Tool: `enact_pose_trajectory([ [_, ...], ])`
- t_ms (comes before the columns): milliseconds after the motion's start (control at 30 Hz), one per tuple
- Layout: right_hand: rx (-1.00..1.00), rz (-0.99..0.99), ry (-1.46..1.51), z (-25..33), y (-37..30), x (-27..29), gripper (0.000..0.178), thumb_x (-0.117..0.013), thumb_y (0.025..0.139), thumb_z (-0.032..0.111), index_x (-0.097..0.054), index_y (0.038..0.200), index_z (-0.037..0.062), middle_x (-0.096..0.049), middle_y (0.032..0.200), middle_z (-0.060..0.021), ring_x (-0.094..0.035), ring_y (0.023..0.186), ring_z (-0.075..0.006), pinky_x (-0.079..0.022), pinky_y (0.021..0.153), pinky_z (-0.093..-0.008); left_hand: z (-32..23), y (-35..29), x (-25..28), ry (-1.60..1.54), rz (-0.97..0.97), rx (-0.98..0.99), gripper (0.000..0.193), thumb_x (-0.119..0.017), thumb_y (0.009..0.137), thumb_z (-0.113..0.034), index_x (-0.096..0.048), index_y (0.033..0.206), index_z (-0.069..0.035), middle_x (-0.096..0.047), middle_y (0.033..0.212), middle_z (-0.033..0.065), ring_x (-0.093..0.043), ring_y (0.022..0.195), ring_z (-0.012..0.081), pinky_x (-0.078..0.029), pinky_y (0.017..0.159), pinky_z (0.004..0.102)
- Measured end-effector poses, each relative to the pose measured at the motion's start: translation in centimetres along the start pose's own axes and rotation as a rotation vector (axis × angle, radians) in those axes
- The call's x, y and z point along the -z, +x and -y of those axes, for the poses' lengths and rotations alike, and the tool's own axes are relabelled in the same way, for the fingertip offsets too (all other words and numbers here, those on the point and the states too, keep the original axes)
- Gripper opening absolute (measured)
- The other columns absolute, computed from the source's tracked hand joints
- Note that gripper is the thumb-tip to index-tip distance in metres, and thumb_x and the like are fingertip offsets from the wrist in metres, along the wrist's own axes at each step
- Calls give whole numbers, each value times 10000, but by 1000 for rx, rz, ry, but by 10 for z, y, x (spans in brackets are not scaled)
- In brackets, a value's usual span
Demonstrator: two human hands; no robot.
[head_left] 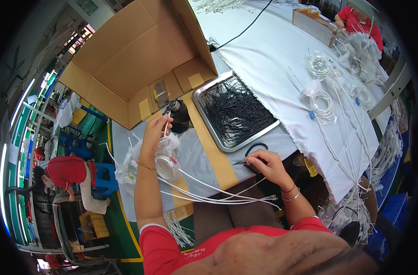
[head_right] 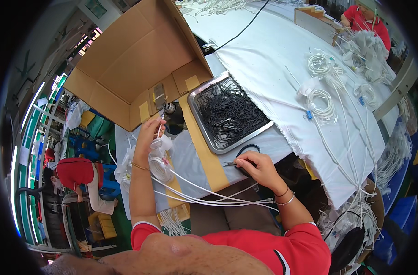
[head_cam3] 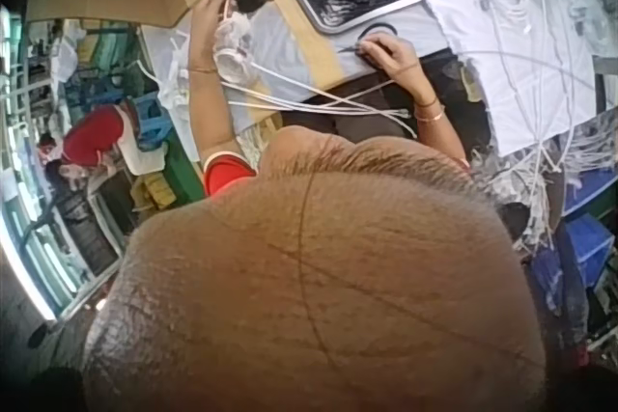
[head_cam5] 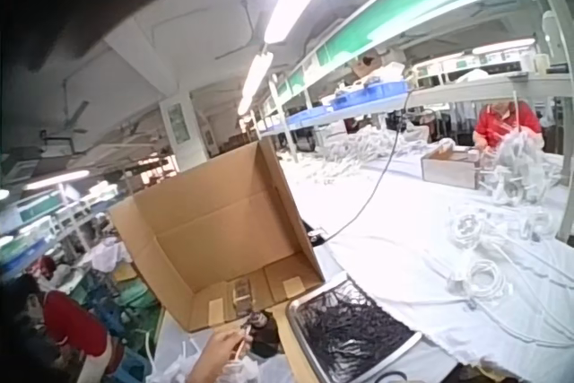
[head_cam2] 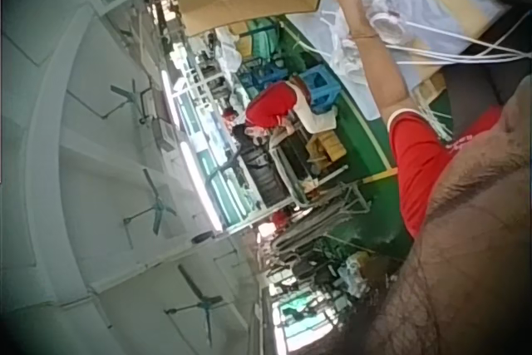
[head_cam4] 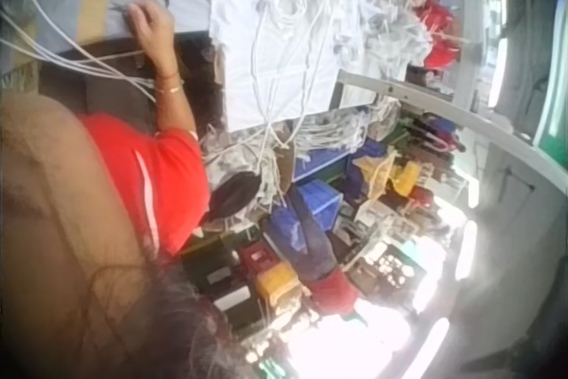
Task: Assembling and trimming electronic cable harnesses at a production workstation.
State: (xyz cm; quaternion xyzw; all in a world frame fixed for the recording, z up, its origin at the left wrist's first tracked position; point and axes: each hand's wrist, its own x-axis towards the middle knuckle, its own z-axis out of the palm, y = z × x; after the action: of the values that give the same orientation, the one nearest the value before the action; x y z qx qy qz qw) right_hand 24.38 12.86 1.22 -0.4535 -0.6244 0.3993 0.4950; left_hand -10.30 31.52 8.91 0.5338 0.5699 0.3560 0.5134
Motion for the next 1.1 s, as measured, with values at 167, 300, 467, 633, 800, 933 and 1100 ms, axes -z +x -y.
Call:
enact_pose_trajectory([
  [167, 2, -4, -10, 2, 0, 1, 134, -641, 941, 123, -705, 966, 8, -681, 806, -63, -619, 699, -132, -474, 634, -252, 1, 1, 0, -13, -2, -8, 302, -540, 1001, -307, -684, 973, -44, -601, 751, -20, -499, 571, 38, -389, 519, 187],
  [300, -42, 10, -8, 6, -1, 2, 139, -634, 948, 118, -706, 961, 0, -695, 834, -56, -625, 745, -120, -481, 678, -250, 1, 1, 1, -14, 12, -8, 303, -541, 1000, -311, -684, 976, -44, -603, 760, -16, -499, 570, 42, -384, 514, 186],
  [467, -73, 34, 16, 8, -2, 1, 147, -630, 953, 119, -704, 956, -7, -703, 852, -53, -628, 776, -109, -486, 707, -249, -2, -10, 1, -20, -12, -17, 297, -544, 1000, -300, -675, 1002, -33, -626, 779, -4, -536, 587, 38, -423, 519, 184],
  [633, -15, 40, 35, -4, -2, -3, 136, -647, 938, 119, -695, 955, -7, -686, 829, -64, -624, 724, -132, -486, 668, -256, -30, -76, -16, -187, -121, -220, 298, -533, 1008, -288, -659, 1000, -18, -629, 824, 35, -552, 610, 72, -450, 513, 209],
  [800, -47, -5, 23, -1, -2, 0, 134, -623, 952, 93, -683, 941, -27, -683, 816, -51, -618, 755, -98, -486, 696, -241, -49, -180, 8, -298, -250, -459, 308, -522, 1017, -262, -636, 992, 23, -630, 842, 84, -555, 632, 90, -482, 509, 245],
  [933, -76, 16, 68, 1, 1, -5, 137, -617, 957, 92, -682, 950, -28, -678, 814, -49, -617, 765, -93, -484, 707, -231, -43, -238, 62, -325, -399, -567, 293, -514, 1025, -255, -631, 1038, 13, -642, 891, 88, -566, 655, 97, -469, 529, 225],
  [1100, -132, -15, 75, 7, 0, -7, 145, -613, 960, 97, -679, 957, -33, -677, 819, -44, -618, 770, -92, -486, 715, -230, 4, -203, 112, -72, -798, -526, 352, -490, 1037, -273, -616, 1224, -2, -640, 1101, 127, -608, 895, 143, -500, 742, 266],
])
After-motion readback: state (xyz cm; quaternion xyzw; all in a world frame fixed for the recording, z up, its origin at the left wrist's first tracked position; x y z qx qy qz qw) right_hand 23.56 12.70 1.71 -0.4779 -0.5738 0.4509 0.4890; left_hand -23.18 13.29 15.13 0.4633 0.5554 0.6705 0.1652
